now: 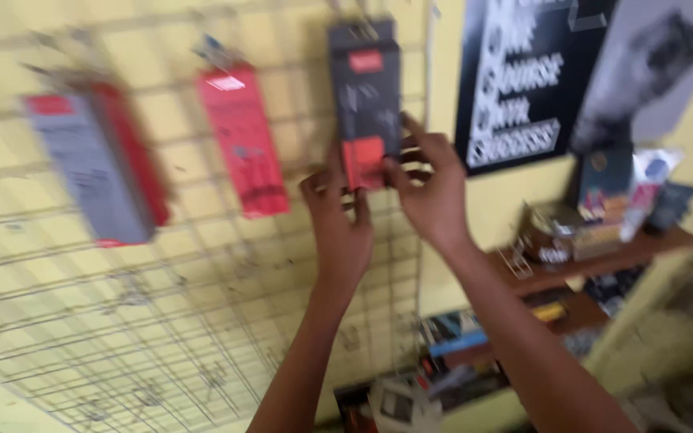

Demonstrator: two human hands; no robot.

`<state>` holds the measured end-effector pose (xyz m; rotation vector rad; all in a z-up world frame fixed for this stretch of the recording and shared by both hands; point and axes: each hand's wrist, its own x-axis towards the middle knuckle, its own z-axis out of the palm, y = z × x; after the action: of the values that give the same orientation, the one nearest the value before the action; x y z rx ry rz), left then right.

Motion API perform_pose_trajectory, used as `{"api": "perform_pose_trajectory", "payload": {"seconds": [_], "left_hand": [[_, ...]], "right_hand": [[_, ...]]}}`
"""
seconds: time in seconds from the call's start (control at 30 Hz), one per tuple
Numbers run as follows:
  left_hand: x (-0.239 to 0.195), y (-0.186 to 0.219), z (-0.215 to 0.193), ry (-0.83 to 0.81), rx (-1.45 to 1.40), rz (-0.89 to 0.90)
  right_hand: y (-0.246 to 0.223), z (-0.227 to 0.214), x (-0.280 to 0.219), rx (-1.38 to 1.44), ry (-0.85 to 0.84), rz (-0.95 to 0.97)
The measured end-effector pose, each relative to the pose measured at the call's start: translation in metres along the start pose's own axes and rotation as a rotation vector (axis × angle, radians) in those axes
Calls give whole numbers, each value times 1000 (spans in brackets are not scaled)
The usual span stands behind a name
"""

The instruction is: The person repeatedly picks up small boxes of electronic accessories from a wooden shelf and hangs them on a wall-mounted wire grid. The person handles various items including cables and phone cases, placing them on hooks or a chair.

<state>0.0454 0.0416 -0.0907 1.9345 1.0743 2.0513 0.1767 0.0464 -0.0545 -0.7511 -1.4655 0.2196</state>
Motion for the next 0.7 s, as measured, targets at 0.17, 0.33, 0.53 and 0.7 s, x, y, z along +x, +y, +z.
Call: {"api": "perform_pose_trajectory", "payload": {"seconds": [0.17,0.33,0.53,0.7], "left_hand": [[-100,0,5,-77,184,-26],[-133,-15,22,-35,372,205],[-124,-30,30,-45,459,236],[-129,-31,35,-44,516,234]], "right_hand": [[49,-38,-115,-53,-48,128],[102,-98,-216,-1,-11,514],[179,-156,-273,-209,84,583],[254,-194,-272,-426,318,605]]}}
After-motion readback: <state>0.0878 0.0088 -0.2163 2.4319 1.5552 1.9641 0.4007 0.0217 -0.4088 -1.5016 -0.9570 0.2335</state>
